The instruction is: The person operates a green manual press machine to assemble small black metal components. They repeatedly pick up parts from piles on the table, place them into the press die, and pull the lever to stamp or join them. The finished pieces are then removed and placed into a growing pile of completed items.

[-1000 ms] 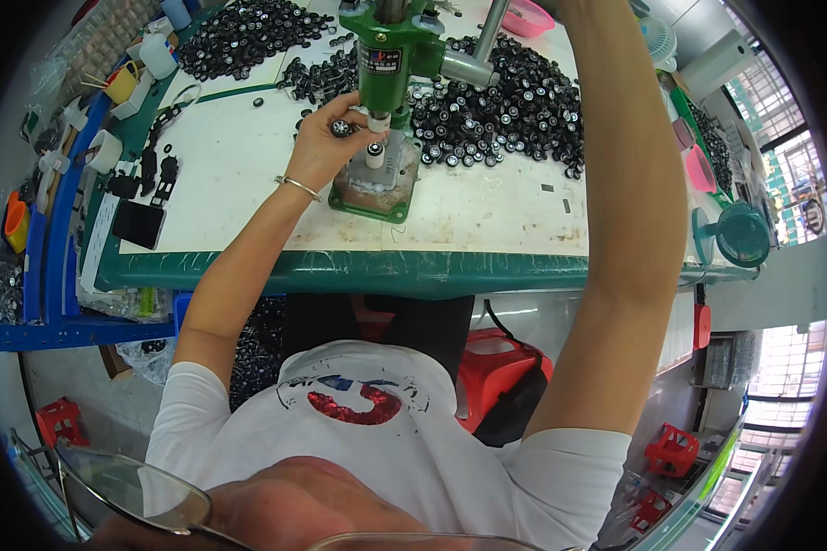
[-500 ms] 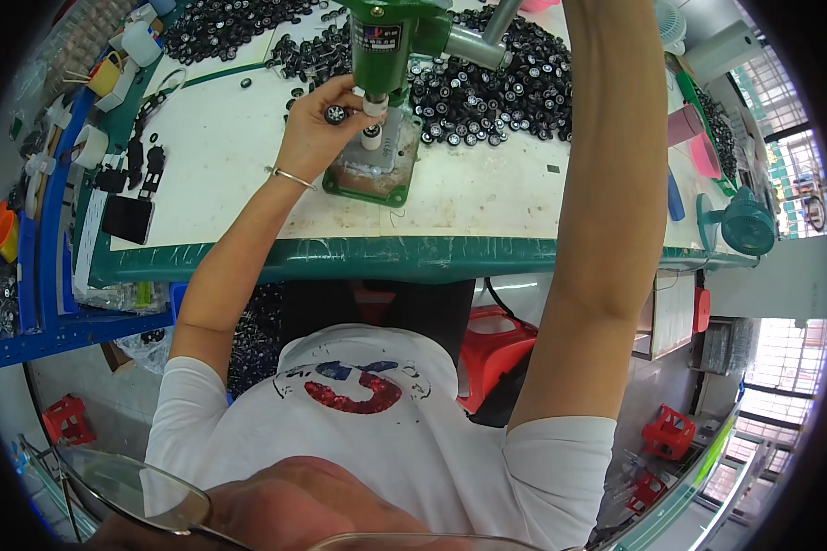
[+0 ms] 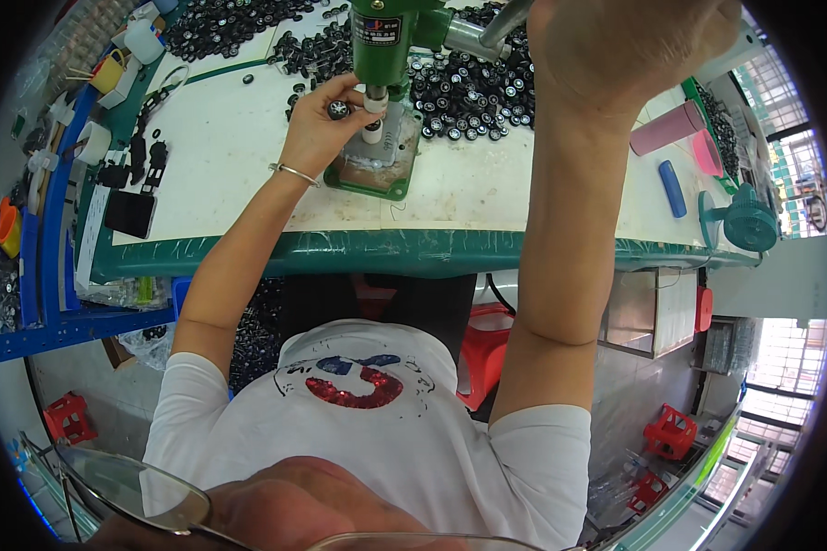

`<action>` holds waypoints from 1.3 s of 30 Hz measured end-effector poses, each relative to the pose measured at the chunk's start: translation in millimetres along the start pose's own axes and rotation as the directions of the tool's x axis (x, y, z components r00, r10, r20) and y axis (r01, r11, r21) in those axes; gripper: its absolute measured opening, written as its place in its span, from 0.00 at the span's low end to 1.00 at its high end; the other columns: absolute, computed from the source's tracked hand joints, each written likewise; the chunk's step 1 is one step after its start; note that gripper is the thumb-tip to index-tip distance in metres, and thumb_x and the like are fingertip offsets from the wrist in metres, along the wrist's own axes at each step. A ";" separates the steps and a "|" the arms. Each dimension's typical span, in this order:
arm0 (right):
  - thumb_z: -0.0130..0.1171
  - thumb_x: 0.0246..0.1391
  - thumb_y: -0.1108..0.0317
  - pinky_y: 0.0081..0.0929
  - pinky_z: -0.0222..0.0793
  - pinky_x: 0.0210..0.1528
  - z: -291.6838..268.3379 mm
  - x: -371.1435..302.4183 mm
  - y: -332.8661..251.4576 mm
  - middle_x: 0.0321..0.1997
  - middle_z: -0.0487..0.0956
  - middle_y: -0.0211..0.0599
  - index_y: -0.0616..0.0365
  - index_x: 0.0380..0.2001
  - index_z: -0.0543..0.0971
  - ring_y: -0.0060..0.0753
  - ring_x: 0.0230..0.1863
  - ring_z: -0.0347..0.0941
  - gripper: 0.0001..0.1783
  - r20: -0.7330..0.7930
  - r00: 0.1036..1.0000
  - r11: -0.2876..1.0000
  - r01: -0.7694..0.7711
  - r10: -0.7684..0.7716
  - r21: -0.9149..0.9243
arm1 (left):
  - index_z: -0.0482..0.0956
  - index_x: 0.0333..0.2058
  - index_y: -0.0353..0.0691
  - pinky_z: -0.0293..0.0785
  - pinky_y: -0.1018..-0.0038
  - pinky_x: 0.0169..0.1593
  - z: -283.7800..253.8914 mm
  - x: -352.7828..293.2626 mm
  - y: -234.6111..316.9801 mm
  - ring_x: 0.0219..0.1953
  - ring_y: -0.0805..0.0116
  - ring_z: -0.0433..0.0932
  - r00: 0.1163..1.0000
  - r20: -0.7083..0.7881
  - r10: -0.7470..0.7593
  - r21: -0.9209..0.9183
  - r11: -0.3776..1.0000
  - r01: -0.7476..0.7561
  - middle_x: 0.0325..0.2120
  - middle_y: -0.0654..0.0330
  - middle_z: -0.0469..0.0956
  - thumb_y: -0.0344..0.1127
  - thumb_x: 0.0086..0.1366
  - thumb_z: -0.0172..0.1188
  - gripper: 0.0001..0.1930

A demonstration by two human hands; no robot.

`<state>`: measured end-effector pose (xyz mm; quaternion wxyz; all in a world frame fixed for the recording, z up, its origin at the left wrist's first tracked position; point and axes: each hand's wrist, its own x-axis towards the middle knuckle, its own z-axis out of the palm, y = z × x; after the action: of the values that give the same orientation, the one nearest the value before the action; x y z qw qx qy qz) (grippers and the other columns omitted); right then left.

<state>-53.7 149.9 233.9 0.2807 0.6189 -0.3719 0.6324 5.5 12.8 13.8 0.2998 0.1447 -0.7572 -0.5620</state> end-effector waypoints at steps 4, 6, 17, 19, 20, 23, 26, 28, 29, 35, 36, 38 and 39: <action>0.50 0.59 0.44 0.14 0.36 0.11 8.8 7.9 8.3 0.12 0.50 0.16 0.62 0.44 0.73 0.09 0.10 0.42 0.28 -0.121 0.979 0.986 -0.164 0.167 0.027 | 0.79 0.45 0.36 0.71 0.79 0.41 -0.8 -0.2 -10.3 0.32 0.80 0.72 0.999 -0.011 -0.030 -0.076 0.997 0.029 0.29 0.66 0.80 0.30 0.49 0.70 0.22; 0.52 0.59 0.47 0.13 0.37 0.11 -9.4 18.2 42.3 0.12 0.51 0.16 0.60 0.41 0.72 0.09 0.11 0.43 0.24 -0.118 0.943 0.944 -0.293 0.312 0.153 | 0.79 0.43 0.36 0.71 0.79 0.41 0.2 2.2 -10.6 0.32 0.79 0.72 0.999 -0.006 -0.037 -0.006 0.999 0.037 0.29 0.66 0.79 0.30 0.49 0.71 0.21; 0.56 0.58 0.56 0.12 0.45 0.14 -80.7 35.1 220.2 0.18 0.60 0.20 0.55 0.35 0.70 0.12 0.14 0.52 0.14 0.203 0.552 0.367 -0.742 0.809 0.561 | 0.81 0.35 0.42 0.54 0.83 0.21 -97.2 -37.0 5.6 0.20 0.83 0.65 0.907 0.123 -0.402 -0.123 0.901 0.416 0.22 0.69 0.74 0.34 0.51 0.66 0.11; 0.55 0.58 0.55 0.15 0.50 0.20 -83.1 25.1 214.3 0.22 0.63 0.23 0.56 0.37 0.71 0.15 0.19 0.56 0.15 0.121 0.543 0.412 -0.746 0.831 0.522 | 0.80 0.33 0.43 0.56 0.84 0.20 -133.6 -68.2 22.5 0.22 0.83 0.69 0.845 0.176 -0.504 0.122 0.863 0.490 0.21 0.69 0.74 0.32 0.48 0.68 0.11; 0.55 0.58 0.55 0.16 0.52 0.23 -87.9 20.0 212.0 0.24 0.65 0.24 0.56 0.39 0.71 0.16 0.21 0.58 0.16 0.093 0.541 0.426 -0.747 0.836 0.511 | 0.80 0.32 0.42 0.62 0.84 0.23 -151.8 -84.7 29.2 0.25 0.82 0.72 0.793 0.189 -0.579 0.227 0.812 0.538 0.22 0.69 0.74 0.30 0.46 0.69 0.12; 0.53 0.59 0.54 0.19 0.59 0.32 -103.3 -3.7 208.4 0.31 0.70 0.29 0.57 0.42 0.73 0.21 0.29 0.64 0.18 0.056 0.520 0.440 -0.770 0.852 0.462 | 0.80 0.40 0.40 0.74 0.77 0.38 -201.8 -143.2 34.0 0.35 0.78 0.76 0.683 0.431 -0.590 0.383 0.805 0.454 0.33 0.64 0.80 0.31 0.46 0.70 0.19; 0.51 0.59 0.53 0.23 0.67 0.41 -126.9 -41.0 207.1 0.37 0.75 0.33 0.57 0.46 0.74 0.25 0.36 0.71 0.21 0.035 0.476 0.433 -0.825 0.879 0.363 | 0.78 0.44 0.38 0.74 0.74 0.44 -233.1 -186.9 37.7 0.41 0.72 0.77 0.701 0.258 -0.664 0.624 0.669 0.404 0.37 0.61 0.81 0.34 0.46 0.71 0.24; 0.50 0.60 0.55 0.22 0.66 0.43 -111.5 -68.7 162.1 0.40 0.75 0.33 0.57 0.51 0.74 0.23 0.38 0.71 0.22 -0.068 0.512 0.515 -0.856 0.856 0.047 | 0.78 0.45 0.37 0.73 0.73 0.46 -246.6 -209.0 29.6 0.42 0.70 0.77 0.815 0.064 -0.576 0.839 0.473 0.269 0.37 0.59 0.81 0.34 0.47 0.70 0.24; 0.50 0.59 0.55 0.20 0.67 0.40 -115.3 -85.6 151.3 0.38 0.76 0.31 0.55 0.51 0.75 0.21 0.35 0.71 0.21 -0.042 0.511 0.510 -0.859 0.858 -0.043 | 0.78 0.44 0.35 0.71 0.73 0.47 -239.0 -196.9 39.3 0.40 0.71 0.77 0.799 -0.009 -0.601 0.853 0.412 0.319 0.35 0.58 0.81 0.35 0.50 0.68 0.21; 0.58 0.55 0.63 0.20 0.69 0.32 -121.0 -180.0 105.0 0.29 0.79 0.30 0.59 0.40 0.80 0.19 0.27 0.72 0.13 0.310 0.249 0.392 -0.700 0.917 -0.597 | 0.81 0.38 0.36 0.68 0.80 0.35 -182.9 -106.9 15.6 0.29 0.77 0.75 0.938 0.131 -0.321 0.567 0.800 0.195 0.27 0.63 0.80 0.34 0.57 0.63 0.11; 0.60 0.53 0.65 0.22 0.70 0.32 -125.2 -201.0 108.4 0.32 0.80 0.33 0.60 0.38 0.80 0.20 0.30 0.74 0.12 0.319 0.264 0.412 -0.647 0.910 -0.641 | 0.81 0.37 0.36 0.68 0.80 0.35 -167.1 -87.7 5.4 0.29 0.78 0.74 0.952 0.131 -0.276 0.520 0.837 0.171 0.26 0.63 0.80 0.34 0.57 0.63 0.11; 0.62 0.50 0.66 0.27 0.70 0.34 -120.0 -226.0 104.6 0.34 0.79 0.38 0.59 0.36 0.80 0.30 0.30 0.75 0.11 0.393 0.378 0.538 -0.447 0.838 -0.715 | 0.81 0.38 0.35 0.70 0.80 0.37 -136.6 -53.7 -20.3 0.30 0.77 0.75 0.974 0.110 -0.198 0.446 0.886 0.130 0.27 0.62 0.81 0.34 0.57 0.63 0.11; 0.62 0.50 0.66 0.28 0.70 0.34 -117.6 -231.9 100.3 0.34 0.78 0.38 0.59 0.36 0.80 0.32 0.29 0.74 0.11 0.392 0.371 0.527 -0.407 0.842 -0.746 | 0.82 0.38 0.36 0.70 0.79 0.37 -121.5 -36.0 -37.6 0.30 0.77 0.76 0.984 0.102 -0.144 0.427 0.900 0.088 0.28 0.62 0.81 0.34 0.57 0.62 0.11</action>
<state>-185.2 213.7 -3.3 -0.0089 0.5052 -0.8230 0.2596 104.0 -72.3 -9.1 0.1772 0.2137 -0.8685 -0.4107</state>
